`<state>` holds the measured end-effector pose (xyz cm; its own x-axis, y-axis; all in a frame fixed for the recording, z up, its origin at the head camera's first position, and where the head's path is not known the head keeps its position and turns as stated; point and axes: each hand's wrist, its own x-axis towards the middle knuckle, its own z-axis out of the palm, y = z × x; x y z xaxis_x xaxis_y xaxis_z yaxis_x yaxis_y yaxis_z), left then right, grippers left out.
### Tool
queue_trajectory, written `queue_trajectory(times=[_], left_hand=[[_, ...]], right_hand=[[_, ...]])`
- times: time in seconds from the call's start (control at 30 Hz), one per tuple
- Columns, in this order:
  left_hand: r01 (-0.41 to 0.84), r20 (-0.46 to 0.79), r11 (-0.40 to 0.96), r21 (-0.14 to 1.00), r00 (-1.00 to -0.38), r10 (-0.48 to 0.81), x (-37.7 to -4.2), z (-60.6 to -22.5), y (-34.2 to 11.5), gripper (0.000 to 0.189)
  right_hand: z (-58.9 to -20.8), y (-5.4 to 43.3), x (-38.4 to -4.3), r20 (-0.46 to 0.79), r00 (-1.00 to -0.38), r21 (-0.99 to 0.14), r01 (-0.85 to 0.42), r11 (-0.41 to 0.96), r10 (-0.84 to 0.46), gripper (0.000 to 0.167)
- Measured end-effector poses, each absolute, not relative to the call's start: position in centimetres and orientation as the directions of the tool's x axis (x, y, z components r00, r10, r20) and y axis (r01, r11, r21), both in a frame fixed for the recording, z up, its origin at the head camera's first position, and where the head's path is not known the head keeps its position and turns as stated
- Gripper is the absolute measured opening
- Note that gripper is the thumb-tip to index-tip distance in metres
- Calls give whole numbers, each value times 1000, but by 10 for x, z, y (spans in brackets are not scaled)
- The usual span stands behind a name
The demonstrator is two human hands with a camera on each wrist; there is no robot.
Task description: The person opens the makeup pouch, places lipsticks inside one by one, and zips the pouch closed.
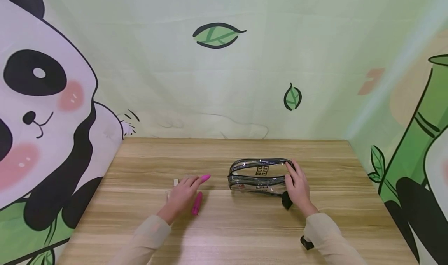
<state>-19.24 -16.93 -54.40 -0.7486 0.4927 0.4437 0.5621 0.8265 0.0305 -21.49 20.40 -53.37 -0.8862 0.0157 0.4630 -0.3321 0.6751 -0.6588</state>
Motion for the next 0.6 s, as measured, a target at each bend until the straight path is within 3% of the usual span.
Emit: queue_trajectory(times=[0.17, 0.4, 0.6], left_hand=[[553, 419, 833, 5, -758, 500, -194, -539, -163, 70], [546, 395, 834, 77, -785, 478, -195, -528, -157, 75], [536, 430, 839, 88, -781, 454, -198, -520, -148, 53]], right_hand=[[-534, 204, -215, 468, -883, -658, -338, 673, 14, 39], [-534, 204, -214, 468, -883, -662, -339, 669, 16, 39], [-534, 204, -215, 466, -885, -663, -339, 668, 14, 39]])
